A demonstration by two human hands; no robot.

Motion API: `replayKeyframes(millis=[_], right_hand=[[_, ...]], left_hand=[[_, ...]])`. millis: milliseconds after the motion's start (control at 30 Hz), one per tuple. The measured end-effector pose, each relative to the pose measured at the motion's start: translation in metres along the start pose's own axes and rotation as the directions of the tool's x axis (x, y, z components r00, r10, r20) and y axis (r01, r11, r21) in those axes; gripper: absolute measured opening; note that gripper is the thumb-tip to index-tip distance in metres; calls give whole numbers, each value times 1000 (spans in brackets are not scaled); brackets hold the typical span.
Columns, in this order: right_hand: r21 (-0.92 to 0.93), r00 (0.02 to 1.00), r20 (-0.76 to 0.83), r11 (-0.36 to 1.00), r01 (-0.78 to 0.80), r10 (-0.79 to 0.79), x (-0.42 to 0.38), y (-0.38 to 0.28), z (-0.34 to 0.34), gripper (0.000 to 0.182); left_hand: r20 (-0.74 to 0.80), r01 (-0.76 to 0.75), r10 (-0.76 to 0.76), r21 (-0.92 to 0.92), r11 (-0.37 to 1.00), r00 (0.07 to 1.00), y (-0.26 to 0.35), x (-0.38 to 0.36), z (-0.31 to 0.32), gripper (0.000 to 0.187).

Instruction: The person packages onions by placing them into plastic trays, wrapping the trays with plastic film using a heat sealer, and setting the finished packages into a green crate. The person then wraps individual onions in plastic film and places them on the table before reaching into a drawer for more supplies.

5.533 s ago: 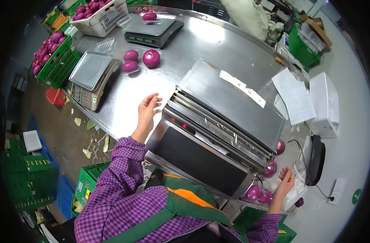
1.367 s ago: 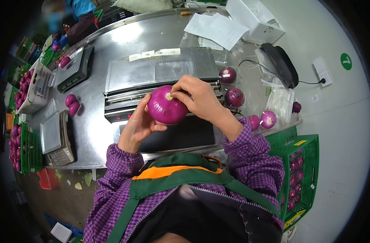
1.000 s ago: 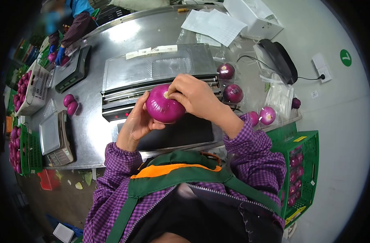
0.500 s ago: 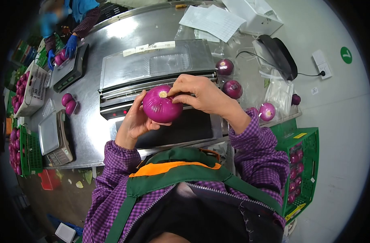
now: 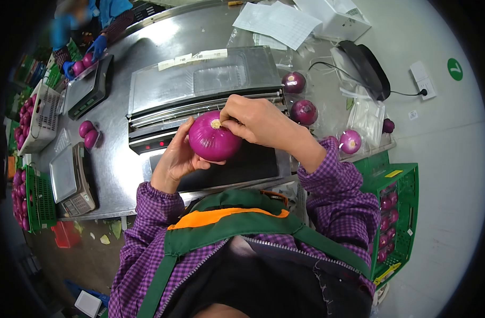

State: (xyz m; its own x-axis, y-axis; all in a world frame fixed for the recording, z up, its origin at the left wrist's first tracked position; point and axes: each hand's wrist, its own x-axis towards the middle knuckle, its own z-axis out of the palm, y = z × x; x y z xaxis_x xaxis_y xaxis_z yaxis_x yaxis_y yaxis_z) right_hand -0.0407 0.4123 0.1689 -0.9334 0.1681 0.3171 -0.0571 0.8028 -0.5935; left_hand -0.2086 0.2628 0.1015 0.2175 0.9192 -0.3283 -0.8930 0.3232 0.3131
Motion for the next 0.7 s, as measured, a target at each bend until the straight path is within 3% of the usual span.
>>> replayKeyframes(millis=[267, 333, 467, 567, 633, 700], right_hand=[[172, 999, 22, 985, -30, 27, -3, 4, -4, 14], [260, 993, 31, 959, -114, 110, -4, -2, -3, 15], [142, 998, -57, 990, 13, -5, -8, 7, 7, 15], [153, 993, -62, 984, -93, 104, -9, 6, 9, 14], [263, 970, -41, 939, -221, 240, -10, 5, 8, 12], [319, 966, -18, 917, -239, 258, -10, 3, 7, 13]], left_hand=[[20, 35, -34, -42, 998, 999, -1, 2, -6, 65], [39, 19, -17, -41, 999, 999, -1, 2, -6, 71], [13, 6, -5, -30, 1000, 1000, -3, 4, -5, 71], [-3, 5, -5, -27, 1000, 1000, -4, 3, -4, 71], [0, -3, 3, -20, 1000, 1000, -5, 3, -4, 71], [-2, 8, -8, -41, 999, 1000, -4, 3, -4, 68]])
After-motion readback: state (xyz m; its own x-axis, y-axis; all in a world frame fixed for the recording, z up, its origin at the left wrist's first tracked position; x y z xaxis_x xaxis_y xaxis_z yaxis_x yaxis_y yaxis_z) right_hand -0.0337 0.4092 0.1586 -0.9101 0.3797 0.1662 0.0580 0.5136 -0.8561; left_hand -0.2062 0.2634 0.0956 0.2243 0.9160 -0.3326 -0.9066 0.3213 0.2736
